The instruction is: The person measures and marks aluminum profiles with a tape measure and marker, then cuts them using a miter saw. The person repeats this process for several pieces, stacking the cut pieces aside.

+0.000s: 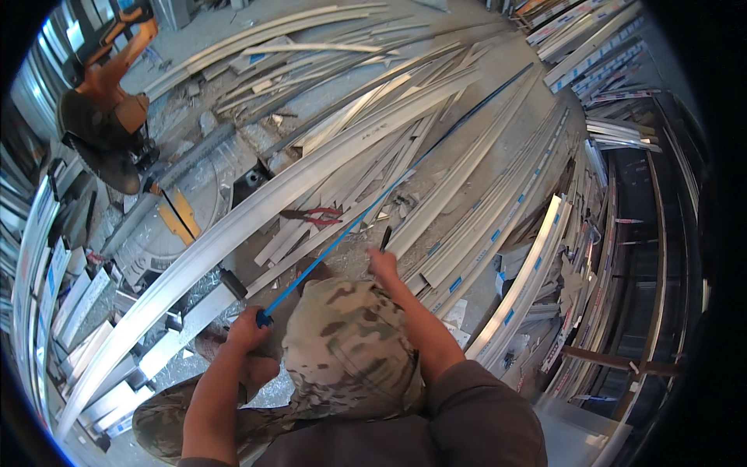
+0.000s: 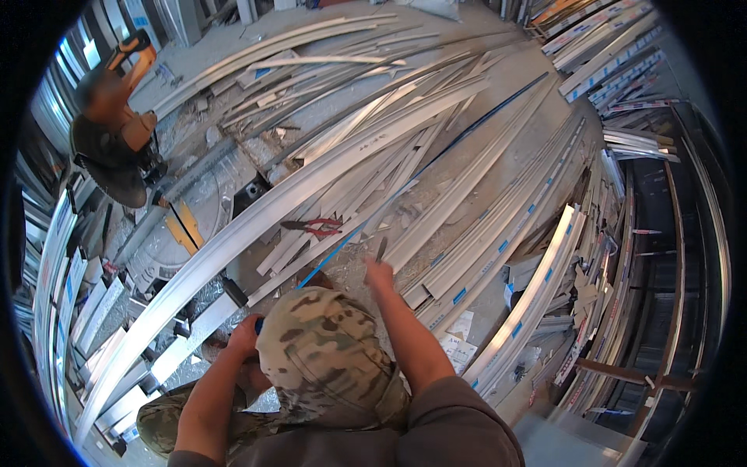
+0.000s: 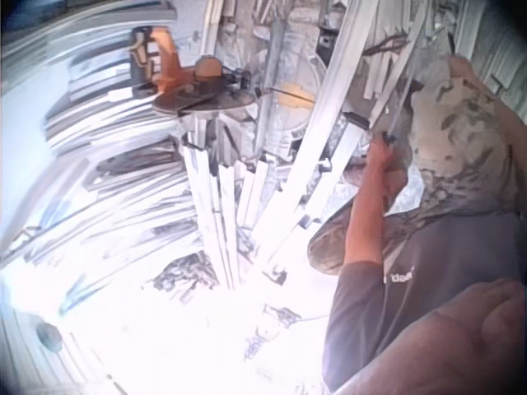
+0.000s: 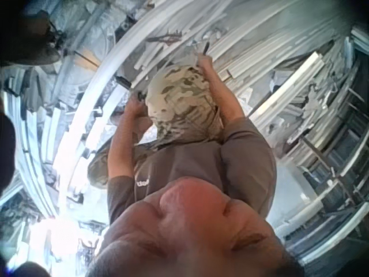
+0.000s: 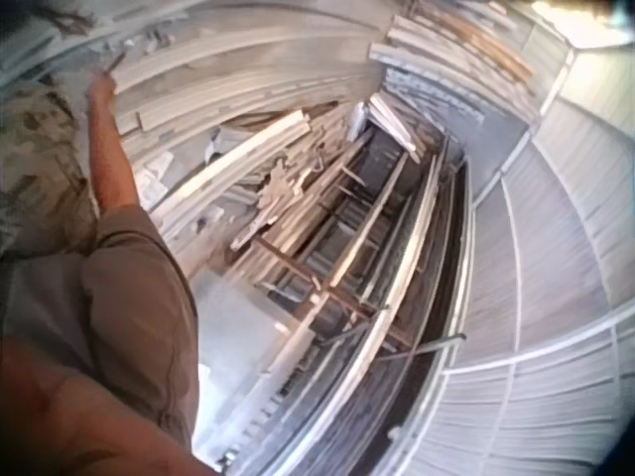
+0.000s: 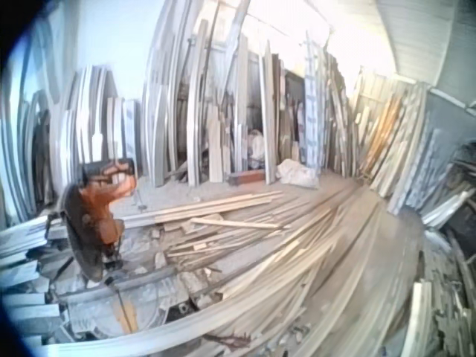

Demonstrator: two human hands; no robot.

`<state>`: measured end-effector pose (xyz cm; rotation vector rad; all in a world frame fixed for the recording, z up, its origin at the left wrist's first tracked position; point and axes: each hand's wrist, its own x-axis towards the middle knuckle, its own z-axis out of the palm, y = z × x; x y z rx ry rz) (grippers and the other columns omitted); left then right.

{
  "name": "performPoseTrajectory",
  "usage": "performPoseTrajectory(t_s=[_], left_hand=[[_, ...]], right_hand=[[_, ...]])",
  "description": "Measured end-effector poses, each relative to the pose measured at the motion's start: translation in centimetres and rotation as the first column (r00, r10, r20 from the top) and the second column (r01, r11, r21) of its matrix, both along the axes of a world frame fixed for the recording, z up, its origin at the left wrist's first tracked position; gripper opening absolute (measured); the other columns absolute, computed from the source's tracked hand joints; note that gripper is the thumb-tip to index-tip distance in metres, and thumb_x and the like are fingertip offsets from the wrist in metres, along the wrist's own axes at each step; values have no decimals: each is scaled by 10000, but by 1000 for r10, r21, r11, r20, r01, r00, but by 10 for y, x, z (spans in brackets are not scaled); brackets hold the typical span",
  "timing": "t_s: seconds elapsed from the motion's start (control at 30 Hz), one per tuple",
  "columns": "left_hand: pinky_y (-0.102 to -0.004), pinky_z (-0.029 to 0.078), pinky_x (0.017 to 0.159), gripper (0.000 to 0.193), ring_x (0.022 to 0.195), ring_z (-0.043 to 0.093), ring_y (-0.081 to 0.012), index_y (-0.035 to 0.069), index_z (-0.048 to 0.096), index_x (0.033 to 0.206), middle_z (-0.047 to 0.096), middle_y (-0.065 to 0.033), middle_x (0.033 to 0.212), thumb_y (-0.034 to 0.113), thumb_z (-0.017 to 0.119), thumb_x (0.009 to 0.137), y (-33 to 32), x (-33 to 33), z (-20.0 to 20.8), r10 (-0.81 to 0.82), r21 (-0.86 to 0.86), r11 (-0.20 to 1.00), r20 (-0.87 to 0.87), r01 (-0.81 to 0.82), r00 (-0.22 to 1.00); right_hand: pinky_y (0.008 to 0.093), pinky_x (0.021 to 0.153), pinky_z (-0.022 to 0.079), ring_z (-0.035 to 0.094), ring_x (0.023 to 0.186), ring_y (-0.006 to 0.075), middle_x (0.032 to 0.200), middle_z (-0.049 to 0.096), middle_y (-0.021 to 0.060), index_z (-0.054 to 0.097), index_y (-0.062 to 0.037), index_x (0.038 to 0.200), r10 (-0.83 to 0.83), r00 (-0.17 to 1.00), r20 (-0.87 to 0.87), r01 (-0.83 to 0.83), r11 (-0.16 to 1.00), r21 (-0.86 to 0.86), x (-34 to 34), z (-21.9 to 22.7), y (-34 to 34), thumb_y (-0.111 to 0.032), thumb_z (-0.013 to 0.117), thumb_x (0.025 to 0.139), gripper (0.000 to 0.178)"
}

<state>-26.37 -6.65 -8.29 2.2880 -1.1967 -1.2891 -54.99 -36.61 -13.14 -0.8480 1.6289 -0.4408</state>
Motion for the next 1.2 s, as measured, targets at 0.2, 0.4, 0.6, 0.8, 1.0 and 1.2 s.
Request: performPoseTrajectory(t_s=[0.2, 0.4, 0.6, 0.8, 1.0, 1.2], left_hand=[[-419, 529, 892, 453, 1005, 692, -297, 43, 623, 1264, 718, -203, 995, 237, 591, 856, 16, 48, 46, 191, 43, 981, -386, -189, 903], [-389, 493, 953, 872, 1104, 622, -282, 12, 519, 1376, 628, -208, 1216, 612, 762, 791, 43, 72, 162, 97, 216, 976, -284, -35, 954], [-351, 477, 854, 660, 979, 585, -203, 32, 590, 1237, 633, -106, 1067, 459, 775, 769, 97, 96, 220, 102, 304, 952, -178, -43, 979], [-370, 520, 925, 575, 1050, 677, -284, 33, 688, 1182, 719, -185, 1118, 430, 734, 768, 119, 100, 294, -55, 484, 875, 83, 8, 995], [-433, 515, 968, 474, 1085, 669, -368, 20, 701, 1164, 709, -231, 1127, 348, 608, 834, 172, 85, 282, 5, 305, 948, 255, -85, 967], [-447, 532, 915, 384, 1018, 692, -395, 34, 719, 1128, 722, -245, 1050, 251, 637, 823, 148, 63, 283, 90, 156, 976, 346, -152, 934]], right_hand=[[399, 621, 514, 397, 485, 127, 1137, 675, 160, 554, -16, 1249, -165, 820, 547, 5, 959, 282, 39, 35, 21, -263, 567, 951, 387], [331, 550, 477, 376, 432, 109, 944, 674, 70, 641, -75, 1149, -150, 551, 821, -2, 983, 182, 76, 74, 13, -376, 538, 989, 355], [368, 457, 469, 465, 467, 159, 749, 592, 46, 604, -69, 972, -229, 860, 456, 238, 971, 38, 97, 78, 12, -386, 540, 998, 325], [407, 408, 406, 443, 437, 214, 654, 513, 65, 577, -66, 897, -500, 828, 256, 507, 861, 40, 91, 47, 32, -337, 528, 966, 284], [383, 404, 390, 527, 437, 235, 637, 553, 80, 602, -43, 768, -192, 943, 270, 209, 977, -36, 46, 25, 28, -401, 480, 979, 433], [366, 619, 472, 607, 625, 212, 685, 629, 107, 687, 29, 830, -163, 986, 39, 162, 867, -471, -69, -37, -10, -390, 535, 954, 463]])
